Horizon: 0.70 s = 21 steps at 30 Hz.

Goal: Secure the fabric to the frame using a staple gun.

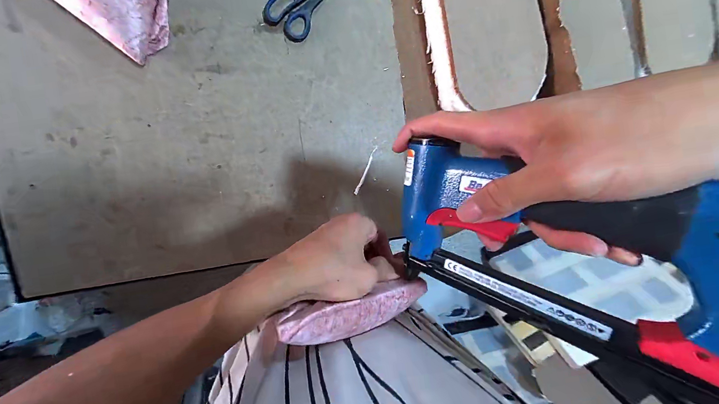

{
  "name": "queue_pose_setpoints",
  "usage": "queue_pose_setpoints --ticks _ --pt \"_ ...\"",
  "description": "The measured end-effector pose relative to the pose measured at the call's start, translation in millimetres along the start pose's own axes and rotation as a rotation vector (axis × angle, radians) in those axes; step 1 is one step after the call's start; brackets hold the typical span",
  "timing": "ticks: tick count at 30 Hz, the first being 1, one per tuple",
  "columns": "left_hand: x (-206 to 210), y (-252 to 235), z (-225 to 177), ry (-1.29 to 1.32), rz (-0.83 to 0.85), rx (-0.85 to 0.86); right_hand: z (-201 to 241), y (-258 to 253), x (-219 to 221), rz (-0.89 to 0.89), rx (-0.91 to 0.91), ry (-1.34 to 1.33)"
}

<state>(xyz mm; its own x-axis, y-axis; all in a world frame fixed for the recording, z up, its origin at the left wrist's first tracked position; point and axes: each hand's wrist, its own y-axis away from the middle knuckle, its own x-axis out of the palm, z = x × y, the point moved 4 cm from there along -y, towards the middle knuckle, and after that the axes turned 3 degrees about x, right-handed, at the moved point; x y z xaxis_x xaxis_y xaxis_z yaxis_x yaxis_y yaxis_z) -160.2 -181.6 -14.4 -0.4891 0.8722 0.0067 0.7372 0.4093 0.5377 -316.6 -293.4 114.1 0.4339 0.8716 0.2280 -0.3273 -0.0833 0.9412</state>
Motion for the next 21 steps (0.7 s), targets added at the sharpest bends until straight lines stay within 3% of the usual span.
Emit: queue_pose_setpoints --ticks 12,17,19,21 --pt "7.3 -14.0 12.7 0.215 0.037 0.199 20.0 -9.2 17.3 0.004 0.191 -0.098" --pt "3.1 -13.9 17.8 0.242 0.066 0.191 23.5 -10.7 23.4 0.016 0.140 -0.122" --pt "-8.5 -8.6 33.1 0.210 -0.050 0.201 26.9 -8.2 20.0 -0.038 0.044 -0.003" --pt "-27.7 20.1 53.5 0.190 -0.349 0.190 20.9 -4.2 13.9 -0.272 -0.118 0.302"
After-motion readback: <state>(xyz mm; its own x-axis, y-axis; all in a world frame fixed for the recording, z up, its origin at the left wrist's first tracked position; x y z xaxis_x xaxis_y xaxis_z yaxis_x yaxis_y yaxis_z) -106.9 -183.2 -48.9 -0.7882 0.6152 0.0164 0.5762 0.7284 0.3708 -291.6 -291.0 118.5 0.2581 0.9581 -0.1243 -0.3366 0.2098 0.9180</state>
